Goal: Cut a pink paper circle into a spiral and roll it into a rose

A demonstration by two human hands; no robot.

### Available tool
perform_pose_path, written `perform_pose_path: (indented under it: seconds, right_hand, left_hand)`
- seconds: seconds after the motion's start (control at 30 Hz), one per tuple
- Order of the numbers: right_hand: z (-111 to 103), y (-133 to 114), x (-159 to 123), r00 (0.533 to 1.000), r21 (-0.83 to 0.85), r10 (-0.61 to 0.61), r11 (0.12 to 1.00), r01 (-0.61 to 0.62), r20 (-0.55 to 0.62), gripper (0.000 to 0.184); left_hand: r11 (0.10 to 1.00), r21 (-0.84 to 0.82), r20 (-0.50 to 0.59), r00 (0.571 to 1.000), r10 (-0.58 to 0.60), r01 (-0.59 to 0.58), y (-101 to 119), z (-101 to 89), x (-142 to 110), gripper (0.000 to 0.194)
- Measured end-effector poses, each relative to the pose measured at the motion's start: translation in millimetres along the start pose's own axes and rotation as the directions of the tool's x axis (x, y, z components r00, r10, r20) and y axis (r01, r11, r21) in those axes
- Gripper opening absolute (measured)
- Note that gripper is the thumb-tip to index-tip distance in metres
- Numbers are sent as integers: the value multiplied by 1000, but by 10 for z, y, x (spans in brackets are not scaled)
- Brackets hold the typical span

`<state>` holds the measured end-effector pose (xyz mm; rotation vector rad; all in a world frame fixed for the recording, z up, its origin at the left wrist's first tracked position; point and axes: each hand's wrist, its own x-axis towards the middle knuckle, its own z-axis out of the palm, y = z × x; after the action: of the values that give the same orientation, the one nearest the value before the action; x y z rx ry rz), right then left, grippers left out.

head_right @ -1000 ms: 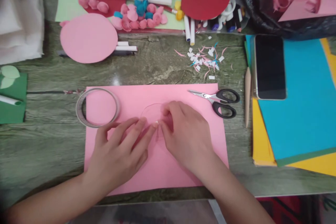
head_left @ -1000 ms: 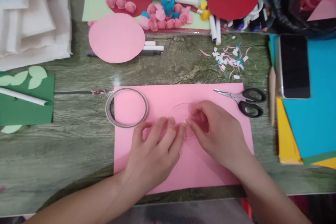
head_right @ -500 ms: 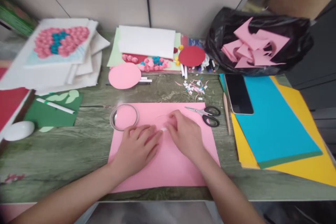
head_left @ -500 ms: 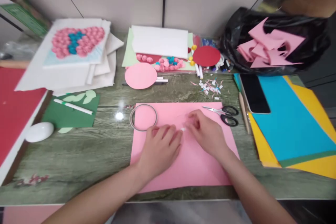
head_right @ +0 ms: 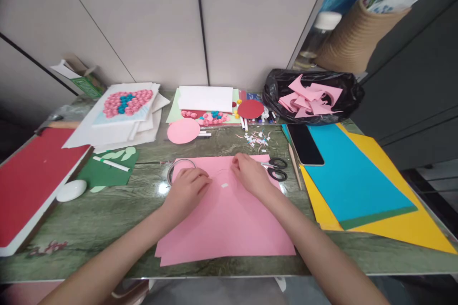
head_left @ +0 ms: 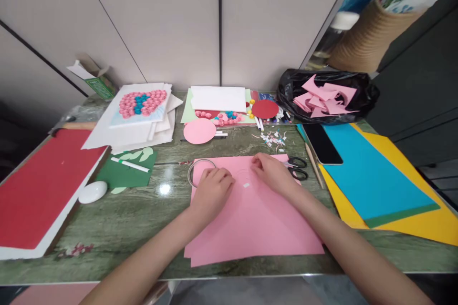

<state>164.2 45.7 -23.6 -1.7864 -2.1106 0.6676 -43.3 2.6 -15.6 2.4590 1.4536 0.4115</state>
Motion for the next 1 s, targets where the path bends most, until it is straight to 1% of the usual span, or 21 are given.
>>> perform_pose_path:
  seconds: [0.07, 0.13, 0.27, 0.43, 0.63, 0.8, 0.9, 1.0]
  right_hand:
    - [8, -23, 15, 1000, -27, -11, 1000, 11, 18, 9]
    - [6, -37, 9, 1000, -46, -14, 999, 15, 28, 9]
    - [-6, -52, -41, 999, -67, -25, 997, 27, 20, 12]
    - [-14, -52, -77, 998, -63, -55, 996, 56, 6, 13]
    - [6, -24, -78, 998, -35, -57, 998, 56, -28, 12]
    - [49, 12, -66, 997, 28, -48, 998, 49, -60, 9]
    - [53, 23, -59, 995, 94, -55, 994, 63, -87, 7]
    - [31, 8, -66, 992, 173, -67, 981, 85, -106, 5]
  left_hand:
    - [998, 10, 6, 998, -63, 63, -31, -38, 137, 17]
    - [994, 7, 6, 994, -106, 106, -68, -46, 274, 19]
    - [992, -16, 50, 991, -120, 121, -68, -25, 480, 18]
    - [991, -33, 103, 987, -125, 129, 49, -10, 611, 11]
    - [983, -97, 132, 981, -142, 155, 60, 17, 675, 12]
    - [973, -189, 111, 987, -116, 135, 54, 9, 654, 15]
    - [960, -251, 95, 990, -105, 126, 68, -47, 625, 13]
    - [944, -307, 78, 991, -105, 124, 82, -151, 588, 10]
